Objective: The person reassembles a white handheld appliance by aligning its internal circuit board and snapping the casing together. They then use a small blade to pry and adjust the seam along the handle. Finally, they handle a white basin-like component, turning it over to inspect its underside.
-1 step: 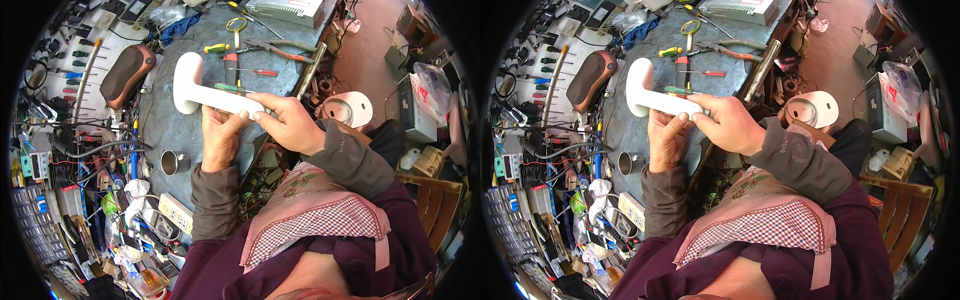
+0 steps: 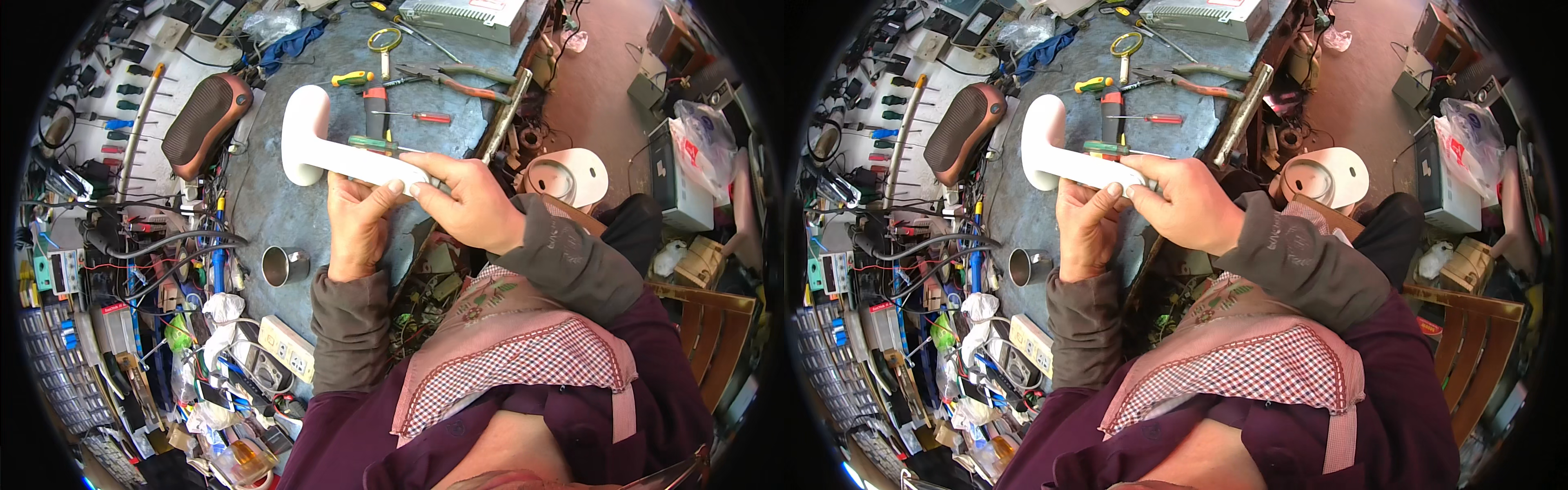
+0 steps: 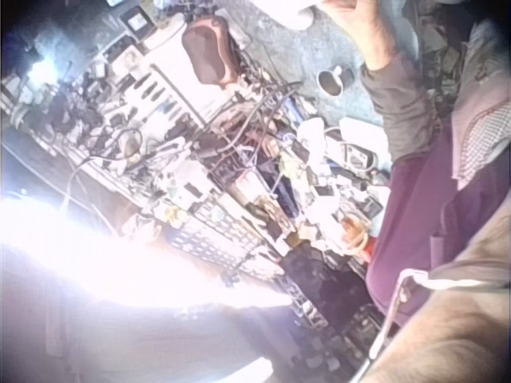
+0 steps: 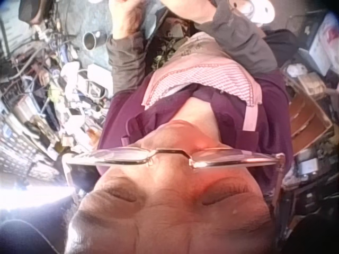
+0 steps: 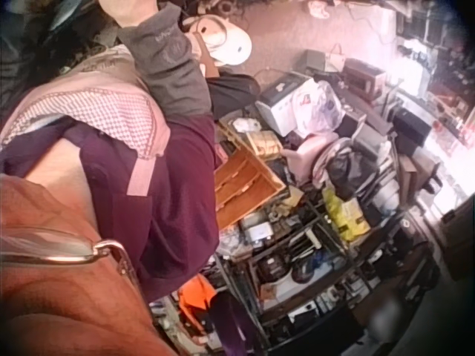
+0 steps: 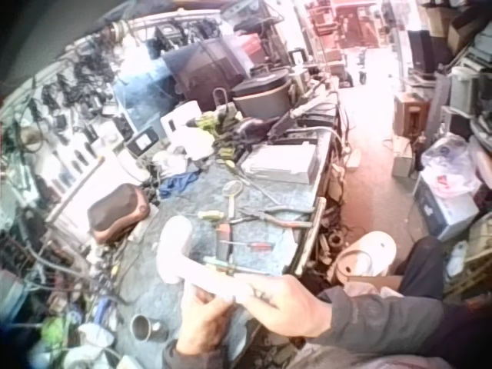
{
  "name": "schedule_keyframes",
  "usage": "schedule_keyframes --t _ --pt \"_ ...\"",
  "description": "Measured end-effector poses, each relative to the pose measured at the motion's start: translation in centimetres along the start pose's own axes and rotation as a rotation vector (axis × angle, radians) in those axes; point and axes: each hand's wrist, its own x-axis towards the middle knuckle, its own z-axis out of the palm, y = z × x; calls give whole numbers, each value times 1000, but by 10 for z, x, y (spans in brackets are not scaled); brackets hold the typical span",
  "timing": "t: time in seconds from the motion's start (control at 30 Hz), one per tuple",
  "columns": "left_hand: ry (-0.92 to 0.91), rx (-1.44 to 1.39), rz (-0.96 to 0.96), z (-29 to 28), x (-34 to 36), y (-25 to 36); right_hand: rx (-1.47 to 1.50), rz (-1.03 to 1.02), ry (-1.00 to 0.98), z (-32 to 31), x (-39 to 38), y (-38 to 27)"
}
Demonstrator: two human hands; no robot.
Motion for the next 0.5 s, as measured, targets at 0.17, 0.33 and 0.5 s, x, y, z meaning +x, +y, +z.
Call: schedule_keyframes --t 0.17,0.33,0.5 --pt "25 -136 -30 -4 3 7 317 305 -94 -1 13 6" --pt "73 -44 -89 -7 7 8 545 492 -174 -3 24 4" --pt "62 -204 -242 -5 2 6 550 513 -126 4 24 2"
